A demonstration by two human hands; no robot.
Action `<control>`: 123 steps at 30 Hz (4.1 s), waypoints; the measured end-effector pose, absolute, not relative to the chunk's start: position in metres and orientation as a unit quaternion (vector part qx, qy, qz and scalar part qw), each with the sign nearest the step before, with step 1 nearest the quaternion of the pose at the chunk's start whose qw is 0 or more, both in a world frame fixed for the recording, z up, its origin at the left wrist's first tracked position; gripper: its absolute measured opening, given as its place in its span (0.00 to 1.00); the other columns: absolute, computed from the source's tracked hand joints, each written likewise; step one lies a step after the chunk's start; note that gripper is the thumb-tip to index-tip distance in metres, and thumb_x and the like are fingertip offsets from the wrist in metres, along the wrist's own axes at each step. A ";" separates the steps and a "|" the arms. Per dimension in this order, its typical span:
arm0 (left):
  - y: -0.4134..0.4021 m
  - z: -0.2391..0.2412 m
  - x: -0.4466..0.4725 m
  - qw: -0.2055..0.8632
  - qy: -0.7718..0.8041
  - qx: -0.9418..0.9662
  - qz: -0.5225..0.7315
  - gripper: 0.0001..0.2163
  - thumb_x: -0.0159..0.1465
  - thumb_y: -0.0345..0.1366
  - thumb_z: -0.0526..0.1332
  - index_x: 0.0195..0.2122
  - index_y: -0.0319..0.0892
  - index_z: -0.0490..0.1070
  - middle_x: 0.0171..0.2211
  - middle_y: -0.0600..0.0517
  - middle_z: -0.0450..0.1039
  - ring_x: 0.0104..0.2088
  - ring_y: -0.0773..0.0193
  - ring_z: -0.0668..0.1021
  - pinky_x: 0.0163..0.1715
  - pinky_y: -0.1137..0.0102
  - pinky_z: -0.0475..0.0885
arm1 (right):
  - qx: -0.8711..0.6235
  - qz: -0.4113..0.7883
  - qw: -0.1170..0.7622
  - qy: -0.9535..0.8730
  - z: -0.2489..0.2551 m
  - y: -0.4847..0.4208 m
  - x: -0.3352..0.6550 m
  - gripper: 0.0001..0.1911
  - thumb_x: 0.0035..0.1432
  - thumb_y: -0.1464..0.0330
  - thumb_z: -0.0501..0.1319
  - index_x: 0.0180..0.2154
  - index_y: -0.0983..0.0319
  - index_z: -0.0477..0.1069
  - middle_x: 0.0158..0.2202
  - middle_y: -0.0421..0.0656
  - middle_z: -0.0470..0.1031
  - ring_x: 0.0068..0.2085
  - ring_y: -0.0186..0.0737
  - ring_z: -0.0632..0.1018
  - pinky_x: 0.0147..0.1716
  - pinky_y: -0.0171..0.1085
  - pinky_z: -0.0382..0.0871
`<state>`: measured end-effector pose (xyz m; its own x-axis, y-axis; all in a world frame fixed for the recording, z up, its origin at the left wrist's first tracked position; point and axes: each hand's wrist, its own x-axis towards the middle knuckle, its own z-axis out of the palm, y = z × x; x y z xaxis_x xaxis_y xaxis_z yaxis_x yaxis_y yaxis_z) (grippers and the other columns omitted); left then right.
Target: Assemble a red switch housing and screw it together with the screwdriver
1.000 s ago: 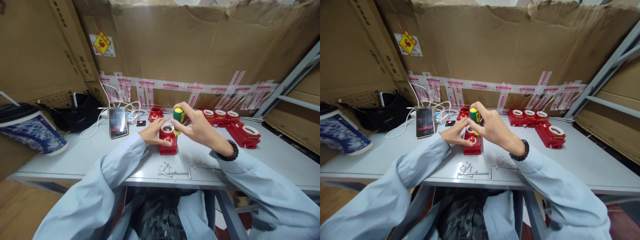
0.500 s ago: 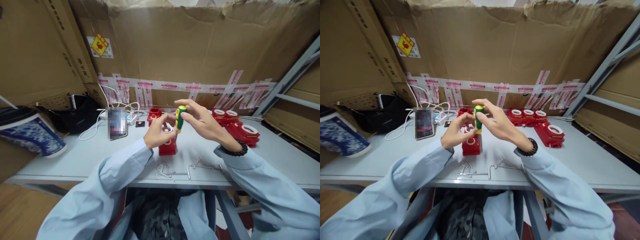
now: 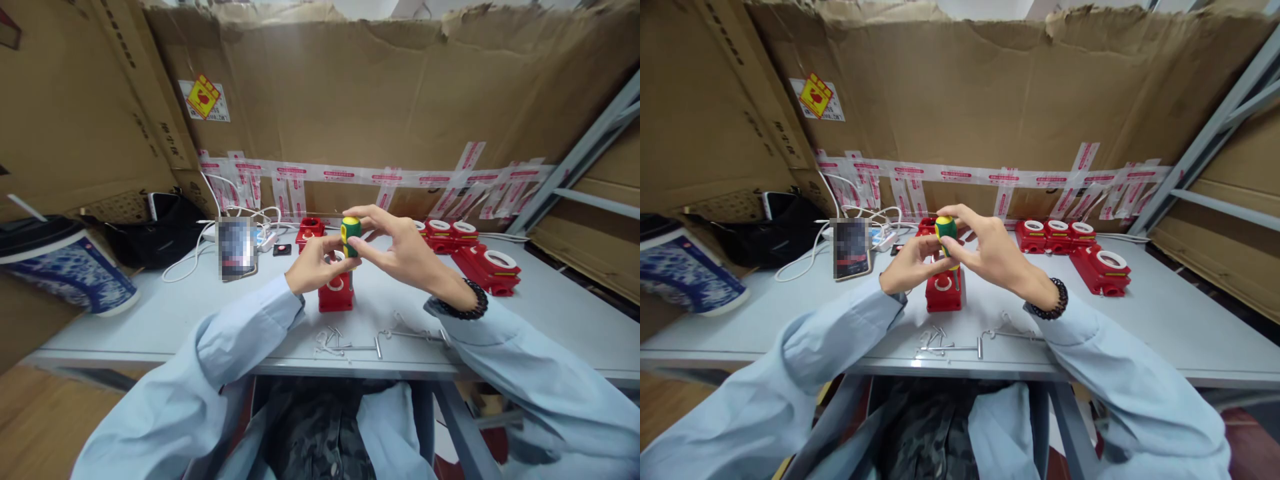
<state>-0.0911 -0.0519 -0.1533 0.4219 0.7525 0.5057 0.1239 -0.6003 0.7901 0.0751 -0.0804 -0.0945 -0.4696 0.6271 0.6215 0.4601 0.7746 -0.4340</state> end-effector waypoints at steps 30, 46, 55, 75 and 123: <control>-0.058 -0.147 -0.086 0.277 0.323 0.775 0.468 0.11 0.56 0.37 0.65 0.38 0.39 0.71 0.35 0.50 0.75 0.33 0.66 0.75 0.28 0.74 0.66 | -0.347 0.051 0.370 -0.860 -0.090 -0.078 0.081 0.13 0.59 0.65 0.59 0.45 0.64 0.71 0.38 0.43 0.78 0.34 0.35 0.76 0.35 0.34 0.66; -0.056 -0.152 -0.088 0.295 0.311 0.752 0.501 0.14 0.51 0.37 0.69 0.35 0.40 0.68 0.33 0.54 0.72 0.29 0.69 0.71 0.27 0.74 0.64 | -0.379 0.003 0.385 -0.842 -0.090 -0.084 0.071 0.13 0.54 0.62 0.64 0.40 0.62 0.69 0.30 0.40 0.75 0.28 0.34 0.72 0.28 0.33 0.62; -0.058 -0.148 -0.087 0.326 0.300 0.754 0.484 0.10 0.53 0.38 0.68 0.29 0.39 0.68 0.27 0.54 0.71 0.28 0.70 0.71 0.24 0.74 0.60 | -0.326 0.074 0.338 -0.880 -0.080 -0.086 0.081 0.15 0.60 0.66 0.57 0.49 0.60 0.68 0.42 0.43 0.76 0.34 0.34 0.76 0.33 0.33 0.66; -0.058 -0.151 -0.085 0.297 0.326 0.741 0.506 0.11 0.52 0.38 0.69 0.31 0.38 0.71 0.30 0.51 0.76 0.31 0.66 0.77 0.25 0.75 0.64 | -0.299 0.053 0.266 -0.915 -0.074 -0.079 0.089 0.21 0.61 0.68 0.56 0.56 0.61 0.64 0.53 0.48 0.73 0.45 0.41 0.76 0.41 0.39 0.68; -0.001 -0.187 -0.136 0.256 0.282 0.898 0.218 0.41 0.47 0.39 0.71 0.62 0.47 0.56 0.64 0.43 0.57 0.63 0.48 0.63 0.60 0.51 0.59 | -0.269 0.087 0.210 -0.936 -0.070 -0.059 0.090 0.10 0.62 0.65 0.57 0.44 0.61 0.66 0.34 0.41 0.74 0.31 0.33 0.72 0.30 0.33 0.63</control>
<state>-0.1364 -0.0005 -0.1869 0.7461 0.6183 0.2471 0.3947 -0.7096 0.5837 0.0901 -0.0588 -0.0704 -0.7675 0.5398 0.3457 0.4665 0.8402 -0.2763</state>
